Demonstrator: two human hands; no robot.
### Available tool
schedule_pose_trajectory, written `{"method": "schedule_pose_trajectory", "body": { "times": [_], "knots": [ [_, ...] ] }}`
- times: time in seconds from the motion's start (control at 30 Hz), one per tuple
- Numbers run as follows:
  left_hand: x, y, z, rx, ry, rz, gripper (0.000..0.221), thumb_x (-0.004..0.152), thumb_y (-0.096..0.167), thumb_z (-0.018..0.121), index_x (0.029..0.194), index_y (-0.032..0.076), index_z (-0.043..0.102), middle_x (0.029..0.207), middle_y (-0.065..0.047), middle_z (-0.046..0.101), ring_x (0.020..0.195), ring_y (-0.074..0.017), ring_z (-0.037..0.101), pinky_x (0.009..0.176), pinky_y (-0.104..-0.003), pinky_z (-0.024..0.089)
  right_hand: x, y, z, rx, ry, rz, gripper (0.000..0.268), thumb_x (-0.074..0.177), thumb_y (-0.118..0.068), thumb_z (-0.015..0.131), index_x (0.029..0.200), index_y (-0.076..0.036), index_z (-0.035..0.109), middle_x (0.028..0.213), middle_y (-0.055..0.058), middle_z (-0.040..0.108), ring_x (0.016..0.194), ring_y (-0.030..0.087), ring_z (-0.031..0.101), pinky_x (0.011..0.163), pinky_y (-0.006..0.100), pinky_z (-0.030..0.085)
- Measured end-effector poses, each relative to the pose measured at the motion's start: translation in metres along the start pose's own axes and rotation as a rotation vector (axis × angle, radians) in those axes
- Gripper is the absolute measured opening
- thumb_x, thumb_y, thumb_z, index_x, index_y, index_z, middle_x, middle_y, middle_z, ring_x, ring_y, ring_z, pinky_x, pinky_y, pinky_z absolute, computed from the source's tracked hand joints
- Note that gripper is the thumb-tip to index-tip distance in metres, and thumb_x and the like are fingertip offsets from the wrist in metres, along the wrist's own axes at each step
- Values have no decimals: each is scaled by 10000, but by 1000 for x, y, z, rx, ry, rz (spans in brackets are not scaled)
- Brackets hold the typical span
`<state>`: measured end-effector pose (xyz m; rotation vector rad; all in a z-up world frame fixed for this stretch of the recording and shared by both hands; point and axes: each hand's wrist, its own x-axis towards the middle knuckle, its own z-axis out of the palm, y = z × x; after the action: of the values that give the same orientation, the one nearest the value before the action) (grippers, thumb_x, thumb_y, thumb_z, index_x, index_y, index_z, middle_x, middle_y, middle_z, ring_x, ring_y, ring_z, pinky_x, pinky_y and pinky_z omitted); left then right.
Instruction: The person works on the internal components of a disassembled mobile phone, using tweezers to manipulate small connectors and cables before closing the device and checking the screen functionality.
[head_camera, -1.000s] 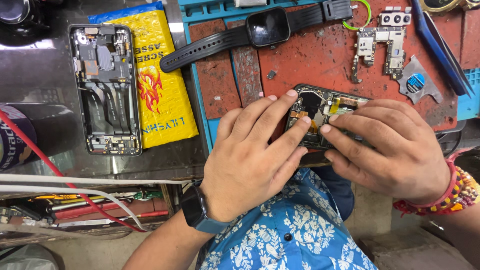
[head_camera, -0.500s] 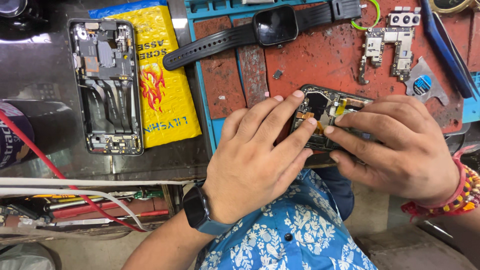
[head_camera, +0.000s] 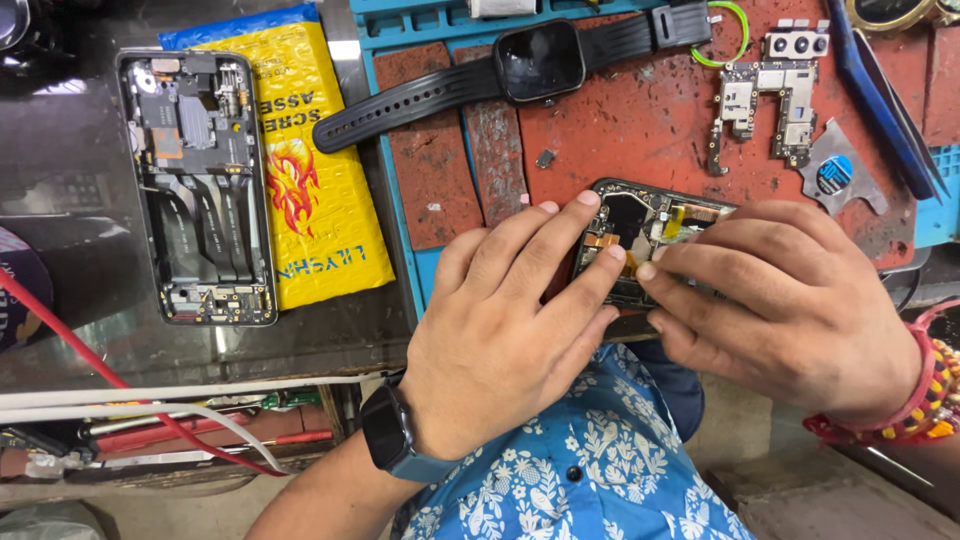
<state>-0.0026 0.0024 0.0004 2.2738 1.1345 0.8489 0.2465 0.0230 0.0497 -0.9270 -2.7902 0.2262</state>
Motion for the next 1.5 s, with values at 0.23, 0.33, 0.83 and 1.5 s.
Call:
{"method": "schedule_pose_trajectory", "body": {
  "times": [0.23, 0.33, 0.83, 1.5],
  "knots": [
    [0, 0, 0, 4, -3, -1, 424, 964, 278, 756, 1346, 114, 670, 1528, -114, 529, 1370, -284, 524, 1112, -455, 400, -1, -1, 0, -13, -8, 9, 380, 779, -213, 817, 1117, -54, 751, 1097, 59, 682, 1027, 275, 657, 912, 456, 523],
    [0, 0, 0, 5, -2, -1, 421, 964, 284, 753, 1342, 118, 671, 1523, -113, 531, 1367, -285, 524, 1113, -459, 399, -5, 1, 5, 2, 38, 27, 369, 751, -181, 825, 1101, -91, 751, 1108, 60, 683, 1035, 287, 646, 920, 472, 515],
    [-1, -1, 1, 13, 3, 3, 429, 965, 285, 759, 1347, 110, 673, 1528, -116, 529, 1367, -282, 523, 1110, -454, 400, -6, 1, 6, -1, 22, 28, 345, 788, -204, 829, 1111, -104, 764, 1155, 41, 673, 1071, 267, 629, 940, 472, 512],
    [-1, 1, 2, 60, -19, 72, 420, 950, 271, 745, 1358, 194, 674, 1571, -106, 480, 1383, -281, 504, 1106, -480, 377, -15, -11, 12, -24, 146, 75, 371, 779, -169, 866, 1099, -57, 716, 1216, 86, 671, 1147, 313, 650, 1029, 501, 522]
  ]
}}
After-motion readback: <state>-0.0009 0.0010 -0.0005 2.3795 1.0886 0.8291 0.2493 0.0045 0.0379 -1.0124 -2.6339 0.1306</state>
